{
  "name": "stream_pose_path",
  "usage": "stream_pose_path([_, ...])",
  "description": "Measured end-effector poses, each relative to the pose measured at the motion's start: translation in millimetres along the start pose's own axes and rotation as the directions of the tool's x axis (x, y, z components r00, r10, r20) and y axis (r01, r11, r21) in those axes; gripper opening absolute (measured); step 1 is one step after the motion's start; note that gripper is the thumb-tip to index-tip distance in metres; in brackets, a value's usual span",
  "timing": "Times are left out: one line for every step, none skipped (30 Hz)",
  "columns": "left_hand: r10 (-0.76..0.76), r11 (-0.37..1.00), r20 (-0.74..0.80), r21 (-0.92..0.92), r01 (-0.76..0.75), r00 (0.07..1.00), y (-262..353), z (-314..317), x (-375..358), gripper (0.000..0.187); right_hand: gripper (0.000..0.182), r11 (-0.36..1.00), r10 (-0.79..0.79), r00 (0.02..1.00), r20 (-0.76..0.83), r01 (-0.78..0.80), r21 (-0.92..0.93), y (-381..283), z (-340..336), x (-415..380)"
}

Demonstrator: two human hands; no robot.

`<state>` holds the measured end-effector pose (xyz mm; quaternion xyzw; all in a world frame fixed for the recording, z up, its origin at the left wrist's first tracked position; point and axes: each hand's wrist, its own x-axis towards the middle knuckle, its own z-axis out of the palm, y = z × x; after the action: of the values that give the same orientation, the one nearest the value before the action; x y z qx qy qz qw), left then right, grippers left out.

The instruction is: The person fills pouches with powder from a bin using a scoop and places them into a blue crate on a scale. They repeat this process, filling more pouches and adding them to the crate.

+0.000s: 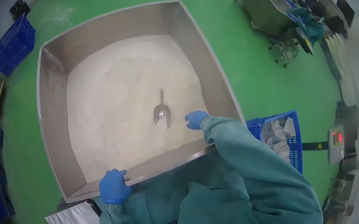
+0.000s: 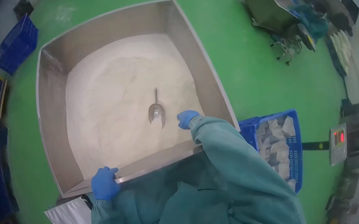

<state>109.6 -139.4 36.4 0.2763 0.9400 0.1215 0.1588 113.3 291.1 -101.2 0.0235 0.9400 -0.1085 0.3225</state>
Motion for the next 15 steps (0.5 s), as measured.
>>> stream_pose_path([-0.019,1.000,0.016,-0.012,0.019,1.000,-1,5,3,0.034,0.042,1.000,-0.010,1.000,0.025,0.010,-0.004,14,2,17])
stream_pose_path([-0.023,0.999,0.037,-0.030,0.025,0.999,1,1,5,0.036,0.046,0.998,0.050,0.996,-0.068,-0.049,0.028,22,-1,31])
stream_pose_path([-0.026,0.999,0.060,-0.046,0.029,0.998,2,-1,7,0.037,0.051,0.992,0.115,0.981,-0.157,-0.105,0.069,25,-4,42])
stream_pose_path([-0.040,0.998,0.079,-0.048,0.044,0.996,2,-1,9,0.037,0.051,0.993,0.106,0.985,-0.136,-0.097,0.072,25,-4,52])
stream_pose_path([-0.043,0.998,0.088,-0.034,0.046,0.995,1,0,10,0.039,0.053,0.988,0.140,0.980,-0.139,-0.130,0.080,21,-8,58])
stream_pose_path([-0.045,0.999,0.091,-0.019,0.047,0.995,2,-1,11,0.041,0.056,0.983,0.173,0.974,-0.148,-0.162,0.086,20,-8,67])
stream_pose_path([-0.054,0.998,0.101,-0.017,0.056,0.993,5,-3,14,0.041,0.059,0.989,0.127,0.991,-0.050,-0.123,0.085,24,15,80])
stream_pose_path([-0.060,0.998,0.114,-0.021,0.062,0.992,8,-8,15,0.042,0.062,0.991,0.088,0.995,0.047,-0.092,0.094,26,49,84])
stream_pose_path([-0.056,0.998,0.122,-0.023,0.060,0.991,8,-9,18,0.042,0.065,0.990,0.036,0.981,0.192,-0.060,0.124,14,72,78])
stream_pose_path([-0.043,0.999,0.128,-0.019,0.046,0.991,6,-7,21,0.042,0.067,0.987,-0.020,0.944,0.328,-0.034,0.159,-2,94,71])
stream_pose_path([-0.038,0.999,0.108,-0.021,0.041,0.993,4,-4,21,0.042,0.069,0.977,-0.084,0.908,0.411,-0.007,0.215,-17,113,62])
stream_pose_path([-0.018,0.999,0.089,-0.026,0.021,0.996,3,-2,20,0.042,0.068,0.949,-0.163,0.906,0.391,0.035,0.314,-36,107,44])
stream_pose_path([0.037,0.999,0.102,-0.030,-0.034,0.994,4,0,19,0.042,0.065,0.937,-0.240,0.870,0.430,0.093,0.336,-47,119,53])
stream_pose_path([0.001,1.000,0.092,-0.011,0.000,0.996,5,1,18,0.042,0.060,0.883,-0.194,0.889,0.414,-0.026,0.469,-67,106,55])
stream_pose_path([-0.025,1.000,0.079,0.008,0.024,0.997,5,3,18,0.042,0.054,0.803,-0.179,0.956,0.234,0.005,0.596,-84,82,41])
